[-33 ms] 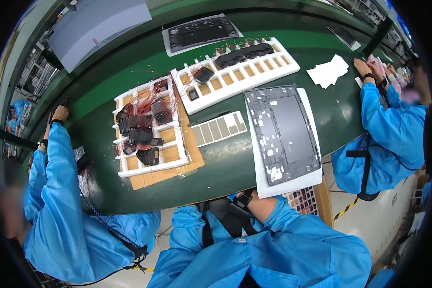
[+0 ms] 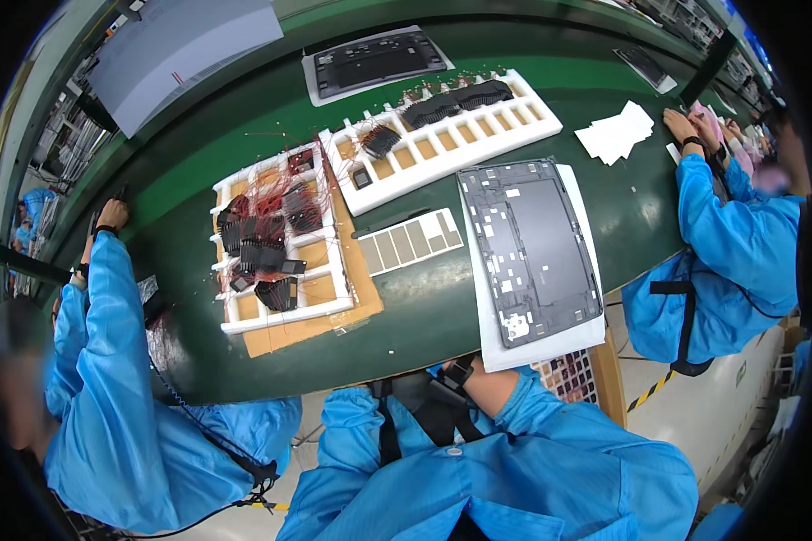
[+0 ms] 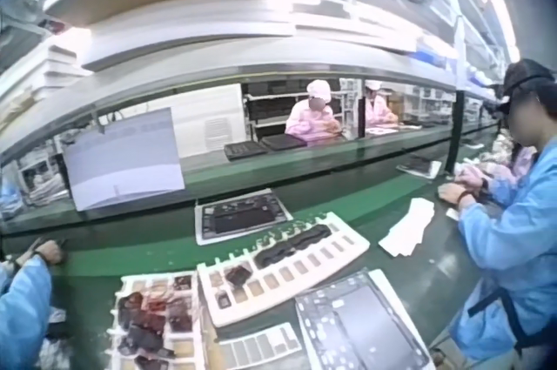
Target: Assembling electronic components for a tablet or similar mobile device on a production line.
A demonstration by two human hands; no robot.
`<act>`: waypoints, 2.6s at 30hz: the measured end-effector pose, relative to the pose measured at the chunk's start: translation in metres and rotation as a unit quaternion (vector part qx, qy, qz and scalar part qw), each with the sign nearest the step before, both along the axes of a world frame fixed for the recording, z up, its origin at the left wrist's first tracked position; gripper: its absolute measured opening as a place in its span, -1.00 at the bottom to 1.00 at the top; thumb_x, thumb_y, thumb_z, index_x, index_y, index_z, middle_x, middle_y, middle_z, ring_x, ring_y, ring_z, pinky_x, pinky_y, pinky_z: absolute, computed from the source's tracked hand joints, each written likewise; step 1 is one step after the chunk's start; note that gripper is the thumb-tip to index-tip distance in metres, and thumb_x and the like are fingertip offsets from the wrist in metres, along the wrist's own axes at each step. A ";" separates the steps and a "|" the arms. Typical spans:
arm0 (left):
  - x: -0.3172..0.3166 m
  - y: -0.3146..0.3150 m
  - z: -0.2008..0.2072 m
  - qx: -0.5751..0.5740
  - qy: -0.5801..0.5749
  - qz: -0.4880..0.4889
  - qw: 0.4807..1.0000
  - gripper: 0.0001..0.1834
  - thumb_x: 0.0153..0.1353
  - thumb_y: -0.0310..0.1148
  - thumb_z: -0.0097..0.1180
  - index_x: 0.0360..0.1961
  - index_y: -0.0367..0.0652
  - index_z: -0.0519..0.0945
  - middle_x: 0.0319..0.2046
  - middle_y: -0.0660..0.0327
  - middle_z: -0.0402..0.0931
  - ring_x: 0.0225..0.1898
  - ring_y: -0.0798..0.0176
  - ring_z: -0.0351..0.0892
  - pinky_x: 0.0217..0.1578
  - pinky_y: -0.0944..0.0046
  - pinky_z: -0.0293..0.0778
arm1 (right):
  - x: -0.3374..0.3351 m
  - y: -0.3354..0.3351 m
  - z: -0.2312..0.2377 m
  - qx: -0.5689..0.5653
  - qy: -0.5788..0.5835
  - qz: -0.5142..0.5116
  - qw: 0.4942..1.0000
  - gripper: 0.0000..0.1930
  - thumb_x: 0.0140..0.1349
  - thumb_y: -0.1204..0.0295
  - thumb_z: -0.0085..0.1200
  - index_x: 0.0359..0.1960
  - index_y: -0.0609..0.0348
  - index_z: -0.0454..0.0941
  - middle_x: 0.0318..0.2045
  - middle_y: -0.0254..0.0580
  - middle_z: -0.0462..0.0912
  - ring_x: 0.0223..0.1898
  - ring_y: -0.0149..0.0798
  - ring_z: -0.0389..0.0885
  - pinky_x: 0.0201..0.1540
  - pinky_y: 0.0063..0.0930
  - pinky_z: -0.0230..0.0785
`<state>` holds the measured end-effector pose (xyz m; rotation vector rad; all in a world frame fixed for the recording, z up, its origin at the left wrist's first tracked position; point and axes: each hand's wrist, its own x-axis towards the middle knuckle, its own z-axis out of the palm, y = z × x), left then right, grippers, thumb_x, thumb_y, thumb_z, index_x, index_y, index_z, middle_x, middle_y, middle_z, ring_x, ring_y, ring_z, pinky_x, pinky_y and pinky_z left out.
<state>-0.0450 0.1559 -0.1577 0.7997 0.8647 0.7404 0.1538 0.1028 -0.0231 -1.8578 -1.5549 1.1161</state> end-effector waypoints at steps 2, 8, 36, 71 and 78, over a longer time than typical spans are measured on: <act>-0.008 -0.010 -0.006 -0.004 0.009 -0.002 1.000 -0.64 0.47 -0.32 0.11 0.19 -0.26 0.51 0.17 0.08 0.50 -0.02 0.16 0.63 0.01 0.18 0.59 | -0.004 0.002 -0.010 -0.015 -0.012 0.004 1.000 -0.58 0.43 0.29 -0.07 0.25 0.18 0.47 0.27 0.10 0.48 0.34 0.05 0.42 0.36 -0.07 0.23; -0.030 -0.018 -0.023 0.105 0.121 -0.052 0.986 -0.67 0.48 -0.32 0.10 0.15 -0.29 0.57 0.08 0.05 0.59 -0.03 0.15 0.65 0.13 0.17 0.50 | 0.038 -0.075 -0.040 -0.047 -0.058 0.004 0.997 -0.59 0.42 0.30 -0.05 0.22 0.18 0.49 0.25 0.12 0.51 0.32 0.05 0.45 0.34 -0.07 0.26; 0.155 -0.060 0.208 0.741 0.193 -0.246 0.594 -0.67 0.16 -0.32 0.32 -0.07 -0.18 0.63 0.03 0.02 0.51 0.03 -0.10 0.51 0.01 0.01 0.50 | 0.175 -0.274 0.092 0.133 -0.039 -0.356 0.924 -0.75 0.42 0.48 0.00 0.02 0.37 0.57 -0.42 -0.07 0.75 -0.37 -0.21 0.75 -0.21 -0.36 0.59; 0.129 0.068 0.280 0.722 0.275 -0.228 0.593 -0.76 0.16 -0.33 0.32 -0.21 -0.22 0.63 -0.05 0.07 0.57 -0.01 -0.04 0.57 -0.02 0.04 0.53 | 0.193 0.042 0.232 0.184 -0.265 -0.024 0.946 -0.84 0.38 0.39 0.11 -0.30 0.23 0.59 -0.41 0.01 0.70 -0.33 0.16 0.67 -0.26 -0.02 0.47; 0.208 0.121 0.259 0.701 0.317 -0.106 0.630 -0.71 0.11 -0.35 0.33 -0.20 -0.27 0.59 -0.13 0.02 0.52 -0.03 -0.07 0.56 -0.05 0.01 0.55 | 0.224 0.159 0.164 0.064 -0.363 0.109 0.923 -0.68 0.39 0.25 0.02 -0.11 0.25 0.67 -0.29 0.10 0.75 -0.22 0.18 0.72 -0.06 -0.05 0.54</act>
